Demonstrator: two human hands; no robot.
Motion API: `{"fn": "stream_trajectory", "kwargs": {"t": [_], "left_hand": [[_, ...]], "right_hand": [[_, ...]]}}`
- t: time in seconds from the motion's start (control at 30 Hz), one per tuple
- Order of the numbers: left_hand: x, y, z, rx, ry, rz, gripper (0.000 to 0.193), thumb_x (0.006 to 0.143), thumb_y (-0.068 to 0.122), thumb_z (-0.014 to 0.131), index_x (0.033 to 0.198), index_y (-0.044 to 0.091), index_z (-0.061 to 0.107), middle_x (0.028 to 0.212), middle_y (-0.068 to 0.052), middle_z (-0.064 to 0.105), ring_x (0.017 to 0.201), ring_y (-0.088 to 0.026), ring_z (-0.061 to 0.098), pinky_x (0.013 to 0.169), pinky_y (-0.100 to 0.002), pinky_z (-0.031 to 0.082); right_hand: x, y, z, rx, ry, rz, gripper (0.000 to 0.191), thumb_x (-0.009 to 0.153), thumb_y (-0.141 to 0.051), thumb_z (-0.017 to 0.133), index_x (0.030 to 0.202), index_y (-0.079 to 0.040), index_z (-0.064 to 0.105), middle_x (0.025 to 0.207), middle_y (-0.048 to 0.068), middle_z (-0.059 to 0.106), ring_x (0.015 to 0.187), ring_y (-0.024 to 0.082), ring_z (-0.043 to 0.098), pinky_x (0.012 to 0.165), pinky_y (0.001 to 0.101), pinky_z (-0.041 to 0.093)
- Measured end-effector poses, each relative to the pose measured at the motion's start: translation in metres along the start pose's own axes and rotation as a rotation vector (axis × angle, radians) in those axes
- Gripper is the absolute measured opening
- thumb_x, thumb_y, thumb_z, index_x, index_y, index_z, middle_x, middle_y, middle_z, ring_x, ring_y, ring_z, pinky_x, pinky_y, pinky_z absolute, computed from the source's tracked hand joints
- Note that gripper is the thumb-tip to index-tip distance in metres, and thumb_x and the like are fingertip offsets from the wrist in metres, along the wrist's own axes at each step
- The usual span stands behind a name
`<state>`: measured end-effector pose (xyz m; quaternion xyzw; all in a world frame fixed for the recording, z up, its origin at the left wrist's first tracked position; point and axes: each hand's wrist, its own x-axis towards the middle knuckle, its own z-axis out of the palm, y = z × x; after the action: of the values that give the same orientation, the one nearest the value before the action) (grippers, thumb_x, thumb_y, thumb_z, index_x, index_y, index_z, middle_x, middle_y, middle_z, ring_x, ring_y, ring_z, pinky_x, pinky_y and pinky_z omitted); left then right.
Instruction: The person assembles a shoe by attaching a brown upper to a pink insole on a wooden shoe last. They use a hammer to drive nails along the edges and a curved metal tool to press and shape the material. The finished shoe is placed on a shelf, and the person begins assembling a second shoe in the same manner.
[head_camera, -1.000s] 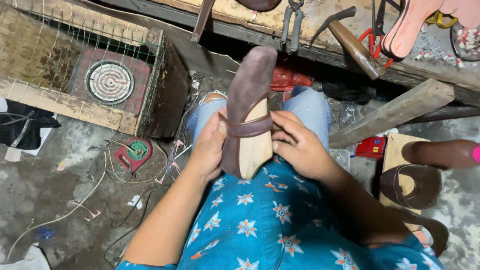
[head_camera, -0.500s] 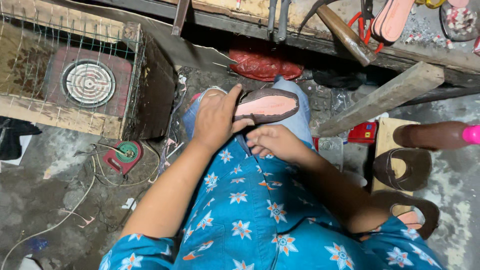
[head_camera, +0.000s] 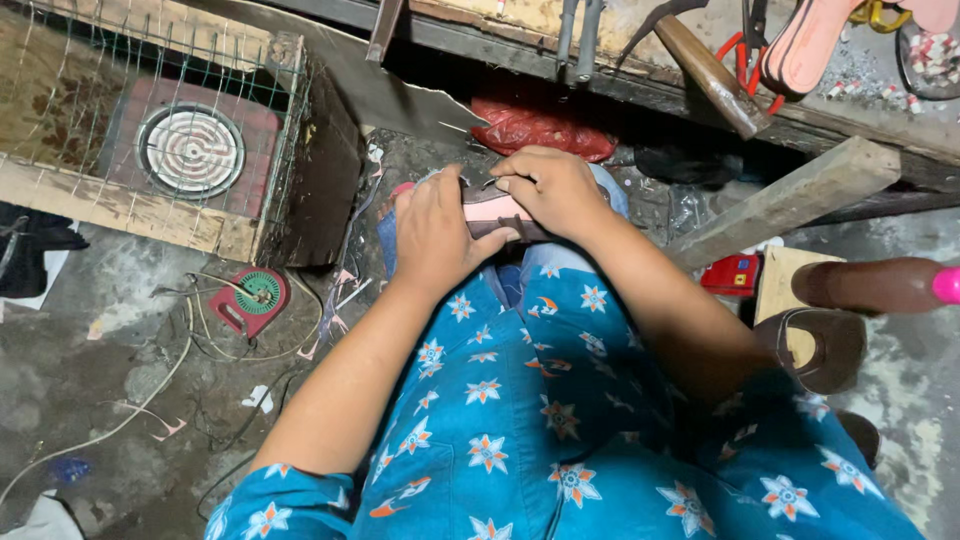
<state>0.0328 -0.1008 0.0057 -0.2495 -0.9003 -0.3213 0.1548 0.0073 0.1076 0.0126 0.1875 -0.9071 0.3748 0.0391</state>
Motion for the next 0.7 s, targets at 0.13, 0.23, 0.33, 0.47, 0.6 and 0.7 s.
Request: {"fn": "stream_trajectory", "kwargs": {"t": [0.13,0.23,0.33,0.47,0.6,0.7], "left_hand": [[0.0,-0.003,-0.001,-0.02,-0.039,-0.068,0.094,0.064,0.054,0.091,0.131,0.001,0.052,0.114,-0.016,0.063,0.11,-0.035,0.058,0.094,-0.049,0.041],[0.002,-0.005,-0.005,-0.037,-0.034,-0.037,0.085,0.064,0.051,0.091,0.127,0.005,0.058,0.111,-0.013,0.064,0.109,-0.034,0.058,0.092,-0.048,0.041],[0.005,-0.004,-0.009,-0.041,-0.05,-0.026,0.077,0.063,0.047,0.091,0.123,0.009,0.064,0.109,-0.011,0.064,0.109,-0.033,0.058,0.091,-0.047,0.042],[0.008,-0.004,-0.008,-0.057,-0.069,-0.038,0.073,0.062,0.047,0.092,0.121,0.012,0.067,0.105,-0.009,0.063,0.106,-0.032,0.058,0.089,-0.048,0.042],[0.009,-0.006,-0.004,-0.056,-0.041,-0.018,0.071,0.061,0.046,0.092,0.119,0.013,0.067,0.106,-0.009,0.063,0.106,-0.032,0.059,0.091,-0.047,0.042],[0.009,-0.007,-0.002,-0.069,-0.037,-0.009,0.069,0.062,0.045,0.092,0.118,0.013,0.068,0.106,-0.008,0.063,0.106,-0.032,0.059,0.091,-0.047,0.042]], "right_hand": [[0.003,0.005,0.012,0.084,0.015,0.041,0.016,0.093,-0.012,0.069,0.106,-0.006,0.076,0.102,0.011,0.075,0.094,0.026,0.074,0.084,0.0355,0.057],[0.002,0.007,0.014,0.18,0.013,0.045,0.015,0.094,-0.012,0.07,0.106,-0.005,0.075,0.103,0.011,0.075,0.096,0.025,0.075,0.085,0.0341,0.057],[-0.003,0.009,0.011,0.24,-0.018,0.052,0.014,0.094,-0.01,0.069,0.106,-0.003,0.075,0.103,0.011,0.075,0.097,0.024,0.074,0.086,0.0335,0.057],[-0.005,0.014,0.007,0.238,-0.025,-0.017,0.015,0.095,-0.009,0.068,0.107,-0.004,0.075,0.108,0.011,0.076,0.102,0.024,0.074,0.091,0.0338,0.057],[-0.004,0.02,0.005,0.189,-0.062,-0.098,0.015,0.094,-0.008,0.068,0.107,-0.004,0.075,0.112,0.011,0.075,0.106,0.027,0.073,0.094,0.0357,0.057],[-0.007,0.023,0.001,0.146,-0.109,-0.166,0.021,0.092,-0.005,0.063,0.109,-0.004,0.074,0.118,0.013,0.073,0.113,0.03,0.07,0.099,0.0387,0.054]]}}
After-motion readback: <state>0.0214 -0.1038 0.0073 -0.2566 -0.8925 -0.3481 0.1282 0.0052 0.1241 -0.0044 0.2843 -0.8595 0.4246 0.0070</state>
